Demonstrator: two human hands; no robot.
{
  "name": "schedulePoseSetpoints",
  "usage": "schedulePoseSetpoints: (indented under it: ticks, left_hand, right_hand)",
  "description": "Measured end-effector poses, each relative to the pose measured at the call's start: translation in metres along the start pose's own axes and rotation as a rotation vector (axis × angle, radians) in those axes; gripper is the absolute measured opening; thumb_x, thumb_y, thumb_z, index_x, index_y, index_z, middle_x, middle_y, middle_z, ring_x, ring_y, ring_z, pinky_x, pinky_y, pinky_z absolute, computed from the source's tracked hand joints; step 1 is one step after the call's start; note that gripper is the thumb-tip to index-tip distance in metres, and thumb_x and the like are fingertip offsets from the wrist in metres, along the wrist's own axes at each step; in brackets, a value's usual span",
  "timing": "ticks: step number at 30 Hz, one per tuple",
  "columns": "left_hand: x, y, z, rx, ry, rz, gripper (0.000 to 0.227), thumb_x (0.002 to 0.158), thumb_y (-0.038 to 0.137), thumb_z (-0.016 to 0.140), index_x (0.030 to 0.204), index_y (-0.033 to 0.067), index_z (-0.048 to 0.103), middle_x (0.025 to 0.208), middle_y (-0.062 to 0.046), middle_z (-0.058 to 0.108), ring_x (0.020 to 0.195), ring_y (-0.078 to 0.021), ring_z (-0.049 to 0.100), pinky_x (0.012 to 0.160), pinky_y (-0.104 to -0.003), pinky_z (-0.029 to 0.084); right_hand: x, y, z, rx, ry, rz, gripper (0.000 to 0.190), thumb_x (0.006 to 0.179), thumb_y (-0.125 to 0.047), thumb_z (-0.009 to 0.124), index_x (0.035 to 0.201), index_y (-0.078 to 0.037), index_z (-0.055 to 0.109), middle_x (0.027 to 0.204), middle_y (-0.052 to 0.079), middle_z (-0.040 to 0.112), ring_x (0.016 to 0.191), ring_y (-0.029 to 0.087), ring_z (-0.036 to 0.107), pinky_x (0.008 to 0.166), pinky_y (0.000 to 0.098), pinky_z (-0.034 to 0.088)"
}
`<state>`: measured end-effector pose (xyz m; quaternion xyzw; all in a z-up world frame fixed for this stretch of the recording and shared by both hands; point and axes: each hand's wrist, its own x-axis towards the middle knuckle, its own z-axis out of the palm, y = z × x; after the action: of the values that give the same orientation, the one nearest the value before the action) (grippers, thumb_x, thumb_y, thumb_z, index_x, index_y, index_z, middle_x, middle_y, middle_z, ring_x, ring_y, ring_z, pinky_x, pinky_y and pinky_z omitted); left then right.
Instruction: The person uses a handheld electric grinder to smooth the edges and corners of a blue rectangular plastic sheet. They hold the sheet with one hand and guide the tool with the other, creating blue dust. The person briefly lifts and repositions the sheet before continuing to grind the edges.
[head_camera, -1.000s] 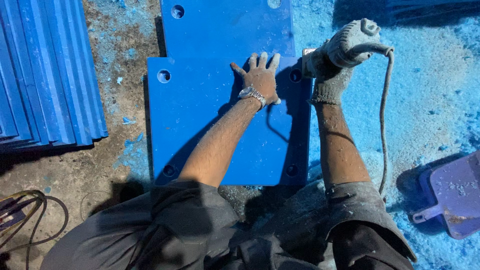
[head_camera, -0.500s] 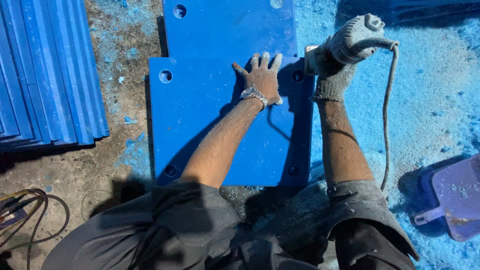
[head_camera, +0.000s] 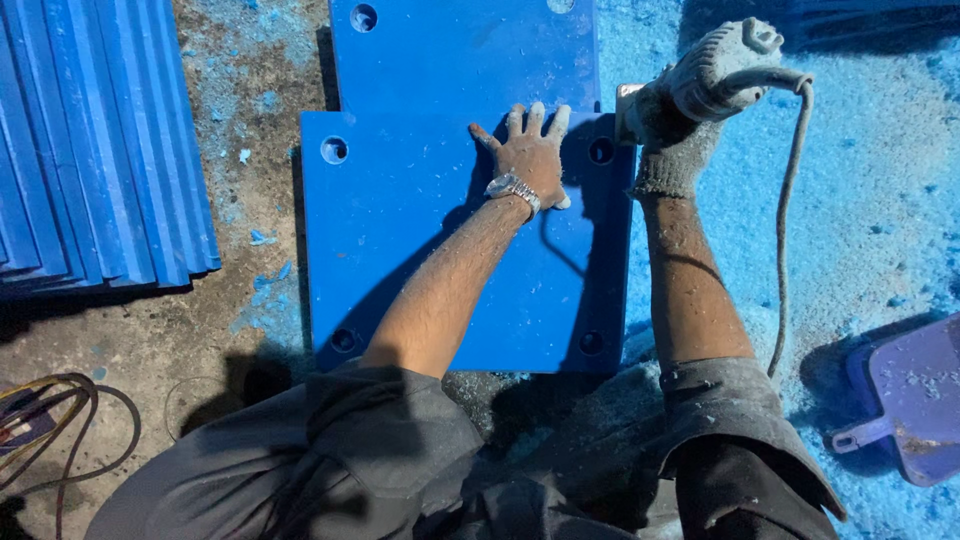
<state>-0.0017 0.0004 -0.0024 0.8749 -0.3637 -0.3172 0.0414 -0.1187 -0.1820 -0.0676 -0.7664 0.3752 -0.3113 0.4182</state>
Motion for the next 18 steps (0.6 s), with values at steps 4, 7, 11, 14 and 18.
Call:
schedulePoseSetpoints:
  ticks: [4, 7, 11, 14, 18]
  left_hand:
    - [-0.001, -0.001, -0.002, 0.008, -0.002, 0.004, 0.137, 0.053, 0.054, 0.099, 0.160, 0.0303, 0.016, 0.165, -0.011, 0.021, 0.153, -0.0390, 0.014, 0.105, -0.092, 0.005]
    - [-0.001, -0.001, -0.003, 0.017, -0.009, 0.013, 0.137, 0.054, 0.055, 0.098, 0.160, 0.0313, 0.014, 0.165, -0.011, 0.020, 0.153, -0.0393, 0.013, 0.105, -0.092, 0.004]
    - [-0.003, -0.001, -0.003, 0.019, -0.024, 0.009, 0.135, 0.056, 0.054, 0.097, 0.161, 0.0313, 0.015, 0.167, -0.009, 0.020, 0.154, -0.0381, 0.013, 0.105, -0.092, 0.004]
    - [-0.002, 0.000, -0.006, 0.017, -0.038, 0.018, 0.135, 0.057, 0.055, 0.096, 0.161, 0.0308, 0.014, 0.168, -0.010, 0.018, 0.154, -0.0387, 0.012, 0.105, -0.092, 0.003]
    - [-0.003, 0.001, -0.006, 0.021, -0.032, 0.003, 0.133, 0.058, 0.056, 0.096, 0.161, 0.0321, 0.014, 0.169, -0.009, 0.017, 0.155, -0.0383, 0.011, 0.105, -0.093, 0.003]
  right_hand:
    - [0.004, 0.000, 0.003, 0.015, 0.015, -0.002, 0.041, 0.096, -0.029, 0.081, 0.125, -0.006, 0.065, 0.119, 0.009, 0.073, 0.113, 0.023, 0.071, 0.099, 0.0401, 0.058]
    - [0.005, 0.004, 0.003, 0.027, 0.024, 0.000, 0.041, 0.095, -0.029, 0.082, 0.125, -0.006, 0.065, 0.119, 0.009, 0.073, 0.113, 0.022, 0.071, 0.100, 0.0405, 0.059]
    - [0.000, 0.006, 0.001, 0.024, 0.021, 0.008, 0.042, 0.095, -0.029, 0.083, 0.125, -0.006, 0.064, 0.118, 0.009, 0.073, 0.112, 0.022, 0.071, 0.100, 0.0411, 0.060]
    - [-0.005, 0.006, -0.005, -0.216, 0.001, -0.063, 0.040, 0.099, -0.029, 0.082, 0.126, -0.006, 0.065, 0.118, 0.010, 0.072, 0.111, 0.023, 0.069, 0.096, 0.0424, 0.057]
    - [-0.014, 0.006, -0.008, -0.187, -0.025, -0.011, 0.035, 0.102, -0.031, 0.078, 0.125, -0.008, 0.067, 0.117, 0.007, 0.072, 0.111, 0.022, 0.069, 0.097, 0.0409, 0.058]
